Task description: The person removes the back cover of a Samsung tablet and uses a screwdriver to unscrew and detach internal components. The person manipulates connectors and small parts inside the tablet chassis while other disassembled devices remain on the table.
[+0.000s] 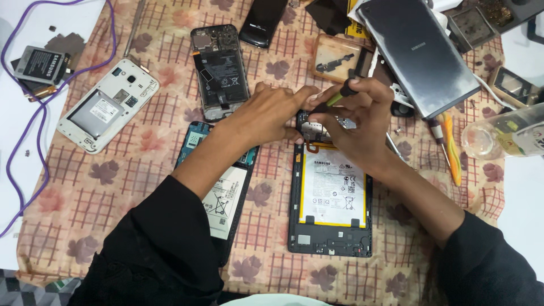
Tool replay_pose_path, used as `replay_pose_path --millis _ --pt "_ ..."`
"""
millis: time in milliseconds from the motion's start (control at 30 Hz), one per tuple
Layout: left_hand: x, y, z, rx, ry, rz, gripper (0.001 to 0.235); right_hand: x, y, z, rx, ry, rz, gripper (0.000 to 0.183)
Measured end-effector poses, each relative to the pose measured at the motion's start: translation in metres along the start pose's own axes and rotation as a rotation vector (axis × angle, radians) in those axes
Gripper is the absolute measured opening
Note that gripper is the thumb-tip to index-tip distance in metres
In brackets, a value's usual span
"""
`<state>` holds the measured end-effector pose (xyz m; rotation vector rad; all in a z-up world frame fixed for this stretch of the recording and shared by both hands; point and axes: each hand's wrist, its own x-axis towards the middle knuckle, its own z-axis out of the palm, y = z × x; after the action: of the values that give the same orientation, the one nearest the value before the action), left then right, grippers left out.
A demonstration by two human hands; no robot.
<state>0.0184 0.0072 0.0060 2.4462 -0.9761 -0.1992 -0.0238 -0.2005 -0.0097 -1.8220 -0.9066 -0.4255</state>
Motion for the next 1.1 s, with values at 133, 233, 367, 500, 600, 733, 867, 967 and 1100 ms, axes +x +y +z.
replay_pose_path --millis 133,233,367,500,600,733,867,967,1100 --pt "-0.001 0.002 -0.001 0.018 -0.014 -0.002 0.091 -0.003 0.003 -0.001 0.022 0.005 0.015 0.082" --pt "-0.001 0.004 -0.004 0.029 -0.033 -0.023 0.088 -0.002 0.005 0.002 0.022 0.002 -0.001 0.082" --pt "-0.001 0.006 -0.004 0.052 -0.075 -0.057 0.088 0.0 0.001 0.002 0.089 -0.04 0.037 0.079" --pt "0.001 0.001 -0.002 0.131 -0.223 -0.104 0.069 0.006 -0.004 0.002 0.214 -0.099 0.088 0.073" --pt "0.003 -0.003 0.002 0.015 -0.161 -0.131 0.078 0.012 -0.004 0.003 0.04 -0.06 0.014 0.074" --pt "0.002 -0.003 0.005 0.027 -0.004 0.007 0.091 0.012 -0.01 0.0 0.09 0.04 0.08 0.065" --pt "0.002 0.0 0.001 0.056 -0.078 -0.064 0.091 0.012 -0.017 -0.006 0.312 -0.003 0.166 0.056" --pt "0.001 0.003 -0.003 0.056 -0.072 -0.048 0.086 0.016 -0.019 -0.005 0.024 0.007 0.104 0.06" --pt "-0.001 0.003 -0.006 0.038 -0.134 -0.083 0.072 0.02 -0.023 -0.005 0.136 0.06 0.235 0.051"
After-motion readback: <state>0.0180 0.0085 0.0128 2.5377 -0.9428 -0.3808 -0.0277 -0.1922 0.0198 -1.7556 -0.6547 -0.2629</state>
